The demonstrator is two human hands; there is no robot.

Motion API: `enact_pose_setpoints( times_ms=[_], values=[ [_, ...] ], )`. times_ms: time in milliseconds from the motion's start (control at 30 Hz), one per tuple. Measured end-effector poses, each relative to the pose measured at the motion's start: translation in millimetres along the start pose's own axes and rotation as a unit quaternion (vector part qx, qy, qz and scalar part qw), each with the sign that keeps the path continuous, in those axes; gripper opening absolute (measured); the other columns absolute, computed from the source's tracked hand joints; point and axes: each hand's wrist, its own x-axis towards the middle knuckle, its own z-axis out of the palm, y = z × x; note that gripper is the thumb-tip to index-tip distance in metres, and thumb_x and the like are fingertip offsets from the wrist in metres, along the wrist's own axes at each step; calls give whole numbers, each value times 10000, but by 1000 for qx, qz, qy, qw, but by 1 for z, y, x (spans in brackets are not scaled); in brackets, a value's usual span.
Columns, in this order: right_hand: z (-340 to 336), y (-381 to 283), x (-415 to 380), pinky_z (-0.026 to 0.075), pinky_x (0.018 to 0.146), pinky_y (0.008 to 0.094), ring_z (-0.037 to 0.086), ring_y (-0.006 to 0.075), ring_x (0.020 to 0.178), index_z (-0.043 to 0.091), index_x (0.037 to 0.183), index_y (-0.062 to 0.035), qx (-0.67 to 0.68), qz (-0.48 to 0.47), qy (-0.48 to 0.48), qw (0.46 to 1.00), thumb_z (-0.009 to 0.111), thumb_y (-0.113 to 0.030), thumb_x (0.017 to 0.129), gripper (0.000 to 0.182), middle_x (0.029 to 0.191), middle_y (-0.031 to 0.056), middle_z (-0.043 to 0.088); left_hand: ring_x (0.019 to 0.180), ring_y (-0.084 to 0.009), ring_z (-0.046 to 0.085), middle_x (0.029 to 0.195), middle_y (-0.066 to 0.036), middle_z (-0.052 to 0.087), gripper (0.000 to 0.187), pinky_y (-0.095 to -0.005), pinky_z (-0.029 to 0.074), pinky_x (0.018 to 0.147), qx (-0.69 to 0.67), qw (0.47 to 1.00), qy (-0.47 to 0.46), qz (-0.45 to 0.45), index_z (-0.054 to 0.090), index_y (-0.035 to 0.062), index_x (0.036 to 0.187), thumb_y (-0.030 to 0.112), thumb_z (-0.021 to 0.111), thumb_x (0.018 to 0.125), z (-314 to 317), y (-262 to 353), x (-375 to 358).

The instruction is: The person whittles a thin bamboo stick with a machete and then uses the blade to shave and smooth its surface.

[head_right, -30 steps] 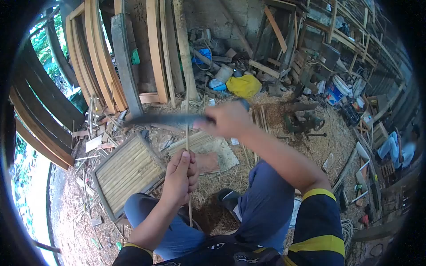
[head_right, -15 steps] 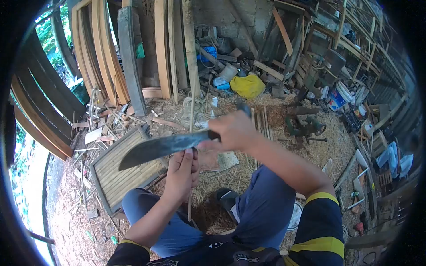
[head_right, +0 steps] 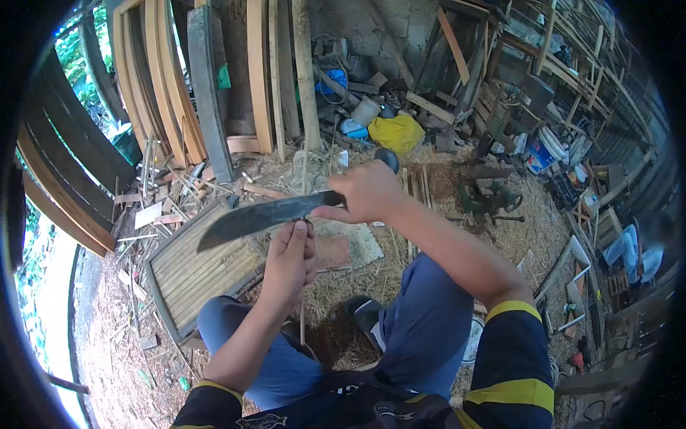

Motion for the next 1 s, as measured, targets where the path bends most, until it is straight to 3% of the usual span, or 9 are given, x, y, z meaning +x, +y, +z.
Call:
enact_pose_setpoints(
  times_ms=[133, 267, 400, 533, 667, 767, 867, 967, 1000],
  values=[
    [-6, -23, 0, 468, 488, 431, 628, 331, 513, 615, 687, -109, 35, -10, -2, 999, 663, -693, 864, 613, 546, 97, 573, 463, -14, 263, 660, 84, 340, 268, -223, 198, 387, -7, 1000, 0, -13, 502, 108, 994, 328, 432, 1129, 0, 0, 1],
    [8, 22, 11, 513, 535, 456, 661, 346, 553, 623, 638, -95, 66, 172, 12, 983, 598, -730, 888, 684, 570, 119, 612, 451, -23, 304, 641, 64, 397, 283, -230, 239, 383, -50, 998, -13, -48, 519, 66, 954, 264, 424, 1131, -4, 8, -4],
    [-5, -5, -6, 525, 550, 449, 668, 350, 572, 656, 660, -95, 44, 4, -38, 998, 616, -687, 903, 641, 593, 123, 626, 457, -17, 266, 655, 81, 338, 266, -221, 213, 391, 42, 999, -13, 3, 499, 125, 978, 328, 423, 1132, -4, -7, 0],
    [1, 27, 6, 514, 535, 449, 668, 339, 571, 625, 639, -115, 65, 185, 26, 980, 646, -693, 875, 625, 577, 109, 607, 453, -17, 266, 645, 83, 331, 267, -219, 217, 391, 82, 996, -6, 22, 497, 124, 978, 327, 420, 1133, -11, -14, -2],
    [-12, 6, -12, 516, 535, 457, 656, 358, 566, 648, 688, -87, 33, 26, -4, 999, 664, -654, 882, 599, 596, 123, 626, 557, -22, 358, 683, 62, 446, 307, -221, 311, 490, 33, 999, -22, -4, 539, 65, 932, 264, 424, 1136, -1, -1, -8],
    [-5, 34, -6, 512, 530, 455, 658, 347, 561, 636, 697, -102, 33, 168, 8, 985, 641, -687, 884, 615, 596, 121, 631, 568, -23, 359, 700, 56, 457, 308, -224, 309, 489, 19, 998, -21, -63, 540, 65, 932, 262, 421, 1137, 0, 6, -11],
    [-5, 36, -18, 502, 520, 446, 655, 347, 555, 631, 690, -104, 57, 174, 23, 983, 627, -709, 883, 636, 594, 119, 631, 578, -22, 369, 711, 52, 456, 307, -227, 301, 482, 10, 1000, -20, -16, 532, 64, 932, 261, 418, 1138, 4, -3, -9],
    [-14, 21, -23, 507, 530, 457, 650, 369, 558, 634, 686, -78, 35, 7, 16, 999, 624, -682, 901, 640, 594, 133, 626, 593, -35, 379, 718, 46, 459, 312, -240, 323, 507, 108, 993, -22, 44, 522, 61, 919, 256, 416, 1138, -4, -9, -4],
    [-12, 27, -19, 506, 529, 463, 650, 369, 555, 631, 684, -82, 45, 71, -2, 996, 623, -677, 905, 635, 595, 133, 625, 543, -26, 336, 689, 60, 413, 301, -231, 281, 464, 102, 994, -29, 33, 512, 81, 936, 282, 415, 1137, -6, -9, -4]
  ],
)
